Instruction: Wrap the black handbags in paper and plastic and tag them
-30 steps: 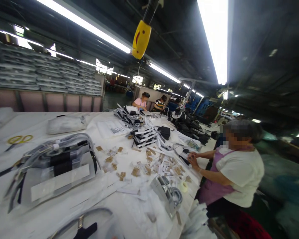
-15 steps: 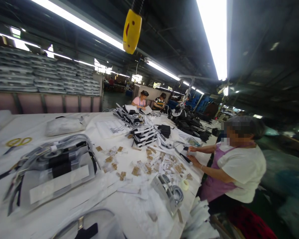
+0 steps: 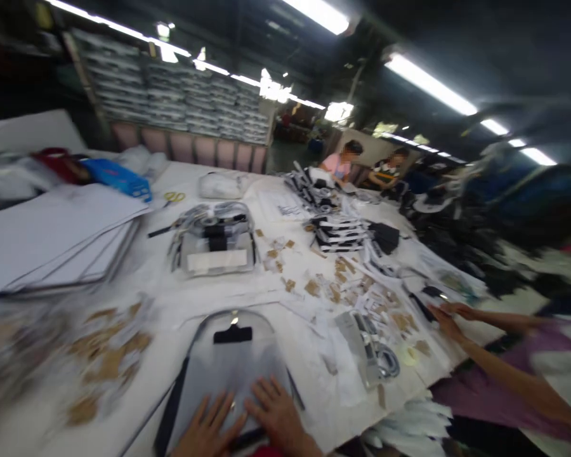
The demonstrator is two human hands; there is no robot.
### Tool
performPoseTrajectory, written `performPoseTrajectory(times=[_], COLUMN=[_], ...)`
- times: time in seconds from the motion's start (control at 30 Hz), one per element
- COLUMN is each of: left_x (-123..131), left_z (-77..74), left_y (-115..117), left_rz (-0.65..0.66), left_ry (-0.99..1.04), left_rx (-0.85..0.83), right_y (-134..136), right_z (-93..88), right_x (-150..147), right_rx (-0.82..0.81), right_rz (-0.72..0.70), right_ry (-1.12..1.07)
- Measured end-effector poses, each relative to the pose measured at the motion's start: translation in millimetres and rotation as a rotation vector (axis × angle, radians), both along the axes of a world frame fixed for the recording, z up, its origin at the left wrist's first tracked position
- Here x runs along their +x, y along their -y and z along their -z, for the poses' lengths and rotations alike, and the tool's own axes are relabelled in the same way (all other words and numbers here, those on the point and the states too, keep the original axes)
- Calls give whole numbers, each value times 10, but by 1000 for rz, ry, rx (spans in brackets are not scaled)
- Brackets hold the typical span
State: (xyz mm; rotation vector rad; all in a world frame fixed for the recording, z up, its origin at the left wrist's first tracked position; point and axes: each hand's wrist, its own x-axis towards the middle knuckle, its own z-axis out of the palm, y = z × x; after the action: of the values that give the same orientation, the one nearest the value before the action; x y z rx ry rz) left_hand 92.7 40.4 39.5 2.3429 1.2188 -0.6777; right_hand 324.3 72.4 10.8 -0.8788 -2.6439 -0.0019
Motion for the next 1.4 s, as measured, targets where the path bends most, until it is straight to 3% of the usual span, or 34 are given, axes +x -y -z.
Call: performPoseTrajectory(times=[0.07,0.17,0.23,0.3,0.37,0.47,0.57,0.67,0.83,0.93,1.0,1.07,1.2,1.27,1.4], left_x=[-75,-148,-161,-153,-147,-160,-198,-222,-113,-29,-27,-74,-197,-219,-216], left_z=[27,113,177,236,297,382,398,255,-257,-388,-304,-124,222,292,293], left_y=[166,273,306,330,342,344,341,295,32,-145,-220,-247,-200,-172,-159], left_rz=[-53,-84,-84,-73,-64,-31,16,12,-181,-272,-295,-312,-311,-302,-301], left_ry=[305,443,494,536,556,545,529,534,349,363,446,477,442,428,409], left_rx=[191,304,380,470,549,608,595,465,82,172,337,482,593,606,640], right_y=[41,-33,-91,-128,-156,-174,-142,-105,-97,-96,-93,-94,-160,-248,-488], right_z=[-64,-292,-461,-568,-566,-389,-175,-62,-45,-52,-62,-81,-157,-212,-307], right_x=[56,57,-47,-228,-431,-626,-631,-567,-551,-575,-586,-584,-559,-562,-607], right_rx=[-190,-494,-563,-499,-355,-183,-142,-146,-170,-178,-186,-211,-306,-357,-376], right_rz=[1,-26,-21,15,59,99,94,71,53,49,50,62,64,81,178], right_ry=[115,301,335,282,187,100,98,92,85,66,48,39,36,44,124])
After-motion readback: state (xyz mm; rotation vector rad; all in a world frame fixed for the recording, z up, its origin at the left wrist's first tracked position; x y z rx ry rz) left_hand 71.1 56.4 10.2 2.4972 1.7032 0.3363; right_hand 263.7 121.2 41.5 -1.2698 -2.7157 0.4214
